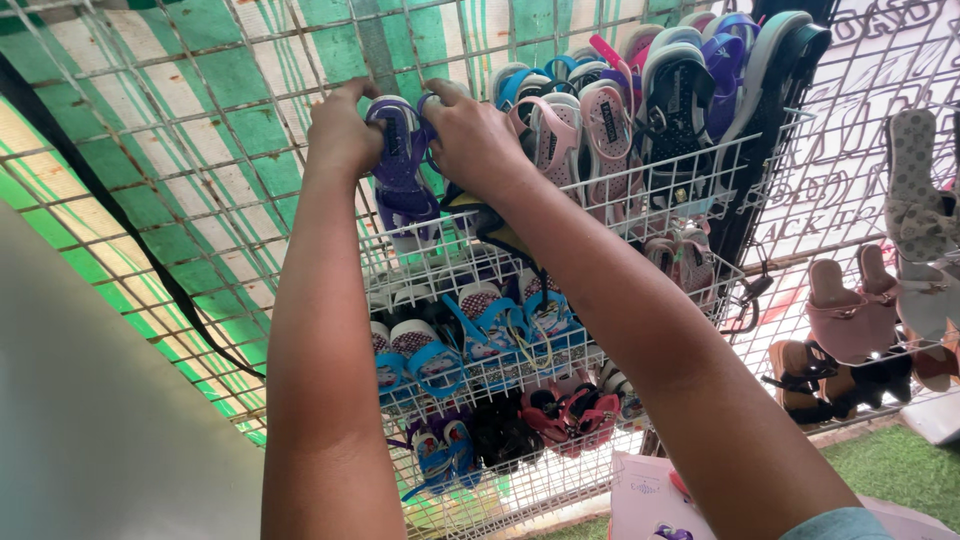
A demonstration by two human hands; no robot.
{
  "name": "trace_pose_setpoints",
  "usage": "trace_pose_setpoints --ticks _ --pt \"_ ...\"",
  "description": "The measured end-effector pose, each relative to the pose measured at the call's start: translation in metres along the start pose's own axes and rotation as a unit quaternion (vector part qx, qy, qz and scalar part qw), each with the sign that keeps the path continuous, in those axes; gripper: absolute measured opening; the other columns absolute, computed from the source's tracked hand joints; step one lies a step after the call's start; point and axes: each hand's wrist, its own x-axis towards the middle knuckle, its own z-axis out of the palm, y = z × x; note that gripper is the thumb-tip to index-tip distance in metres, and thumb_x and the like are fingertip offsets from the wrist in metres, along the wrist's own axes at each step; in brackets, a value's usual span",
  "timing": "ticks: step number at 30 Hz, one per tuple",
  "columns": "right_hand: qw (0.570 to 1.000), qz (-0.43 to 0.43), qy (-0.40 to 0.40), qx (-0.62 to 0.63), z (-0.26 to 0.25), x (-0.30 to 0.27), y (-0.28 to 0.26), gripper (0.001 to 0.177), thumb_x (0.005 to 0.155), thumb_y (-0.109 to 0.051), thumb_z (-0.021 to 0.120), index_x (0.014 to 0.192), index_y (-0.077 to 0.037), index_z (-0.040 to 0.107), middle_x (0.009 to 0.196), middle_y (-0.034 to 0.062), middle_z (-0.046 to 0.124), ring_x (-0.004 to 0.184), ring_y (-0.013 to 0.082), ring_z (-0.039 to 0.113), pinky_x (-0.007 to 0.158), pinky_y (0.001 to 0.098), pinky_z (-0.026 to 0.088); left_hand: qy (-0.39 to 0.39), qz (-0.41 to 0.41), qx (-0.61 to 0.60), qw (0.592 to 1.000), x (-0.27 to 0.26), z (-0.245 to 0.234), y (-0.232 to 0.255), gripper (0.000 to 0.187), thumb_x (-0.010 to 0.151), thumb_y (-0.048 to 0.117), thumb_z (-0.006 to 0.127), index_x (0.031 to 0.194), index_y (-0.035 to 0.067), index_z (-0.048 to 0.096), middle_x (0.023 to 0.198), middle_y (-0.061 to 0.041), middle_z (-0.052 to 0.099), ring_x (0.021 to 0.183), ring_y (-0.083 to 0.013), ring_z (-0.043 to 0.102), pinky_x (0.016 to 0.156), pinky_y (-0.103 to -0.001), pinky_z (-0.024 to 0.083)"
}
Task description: The person wipes several pairs of shoes and sandals with a cloth and arranges them onto a white wire rack.
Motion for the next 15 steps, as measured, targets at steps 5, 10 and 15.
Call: trace_pose_setpoints --ticks 5,10,15 --pt "1.0 0.003 -0.012 -0.018 -0.0035 -0.0001 -0.0036 0.042 0.08 -0.012 0.075 0.12 -0.003 0.067 0.148 0.0155 0.053 0.108 0.0405 0.068 0.093 0.0507 0.054 0.017 -0.013 0.002 1.0 -0.0008 0.0024 0.004 0.035 0.086 0.012 0.08 0.115 0.016 0.062 0.108 -0.019 0.073 0.102 -0.0364 0.071 0.088 -0.047 0.056" --pt "1.0 0.01 -0.012 -0.017 -0.0041 -0.0008 -0.0048 0.043 0.08 -0.012 0.076 0.121 -0.003 0.067 0.147 0.0161 0.053 0.108 0.0412 0.068 0.092 0.0506 0.054 0.012 -0.002 0.004 1.0 0.0011 0.0057 0.0022 0.034 0.088 0.013 0.079 0.117 0.015 0.061 0.106 -0.019 0.073 0.104 -0.0379 0.07 0.089 -0.049 0.055" --pt "0.999 0.012 -0.022 -0.025 -0.0014 -0.0012 -0.0025 0.043 0.081 -0.012 0.075 0.122 -0.003 0.066 0.149 0.0176 0.052 0.108 0.0423 0.068 0.091 0.0508 0.054 0.006 -0.013 0.031 0.999 0.0032 0.0056 0.0027 0.039 0.086 0.016 0.078 0.121 0.017 0.063 0.11 -0.017 0.074 0.105 -0.036 0.071 0.092 -0.046 0.055"
